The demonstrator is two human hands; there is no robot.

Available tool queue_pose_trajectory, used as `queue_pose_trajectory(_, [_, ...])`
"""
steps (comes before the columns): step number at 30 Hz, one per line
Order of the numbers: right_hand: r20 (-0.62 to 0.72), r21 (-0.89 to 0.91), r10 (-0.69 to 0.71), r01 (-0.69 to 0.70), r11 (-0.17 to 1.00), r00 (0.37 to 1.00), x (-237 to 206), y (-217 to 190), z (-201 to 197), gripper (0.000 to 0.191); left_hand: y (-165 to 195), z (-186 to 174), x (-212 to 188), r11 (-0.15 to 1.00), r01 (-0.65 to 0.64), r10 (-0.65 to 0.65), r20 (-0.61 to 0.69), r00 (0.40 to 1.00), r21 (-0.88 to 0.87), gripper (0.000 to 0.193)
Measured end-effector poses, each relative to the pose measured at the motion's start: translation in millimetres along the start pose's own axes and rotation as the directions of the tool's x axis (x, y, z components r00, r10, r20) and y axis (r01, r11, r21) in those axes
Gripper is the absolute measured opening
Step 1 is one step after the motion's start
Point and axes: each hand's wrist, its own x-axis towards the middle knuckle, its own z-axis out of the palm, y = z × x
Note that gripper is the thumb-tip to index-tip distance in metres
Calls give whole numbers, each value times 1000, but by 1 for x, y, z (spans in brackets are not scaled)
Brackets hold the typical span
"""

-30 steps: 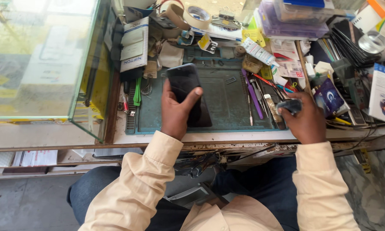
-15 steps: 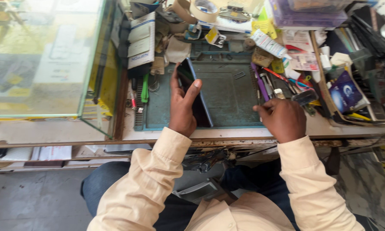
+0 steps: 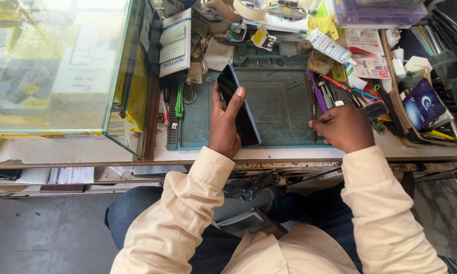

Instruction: The person uses a metal prying tool to carefully separate the back cover of a smartphone. They work around the edges, then lift the cover to reveal the internal components including the battery and circuit board.

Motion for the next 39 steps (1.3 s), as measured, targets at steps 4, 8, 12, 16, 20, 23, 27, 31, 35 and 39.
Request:
queue_pose_trajectory(4, [69,17,86,-88,996,994,10,11,1,28,0,-1,0,1000,-21,21,-7,1000,-9,88])
queue_pose_trajectory(8, [245,249,84,-147,957,966,16,52,-5,26,0,-3,1,1000,-19,19,-26,999,-17,88])
queue_pose_trajectory(12, [376,647,31,-287,706,926,-2,95,-11,21,1,0,0,1000,26,-26,-50,998,-12,88])
queue_pose_trajectory(16, [301,925,-187,-239,294,935,-28,101,-6,14,3,7,-3,1000,21,-22,-43,999,-16,84])
queue_pose_trajectory(20, [95,992,-351,-58,116,931,-41,72,11,7,4,11,-6,997,80,-80,-57,995,-4,83])
queue_pose_trajectory(23, [-67,990,-379,109,91,923,-46,43,31,7,3,11,-7,996,77,-79,-52,995,-40,82])
queue_pose_trajectory(27, [-180,939,-252,243,245,951,-54,14,58,28,1,8,-5,997,46,-50,-62,997,-62,77])
queue_pose_trajectory(31, [-253,895,-204,309,321,946,-60,2,65,55,-3,4,-3,993,63,-72,-86,994,-101,70])
queue_pose_trajectory(35, [-232,818,-228,317,480,945,-58,-20,75,54,-7,4,-1,982,57,-68,-54,996,-179,58])
queue_pose_trajectory(39, [-216,848,-222,295,440,951,-61,-36,81,51,-9,7,-6,986,-57,64,39,997,-155,51])
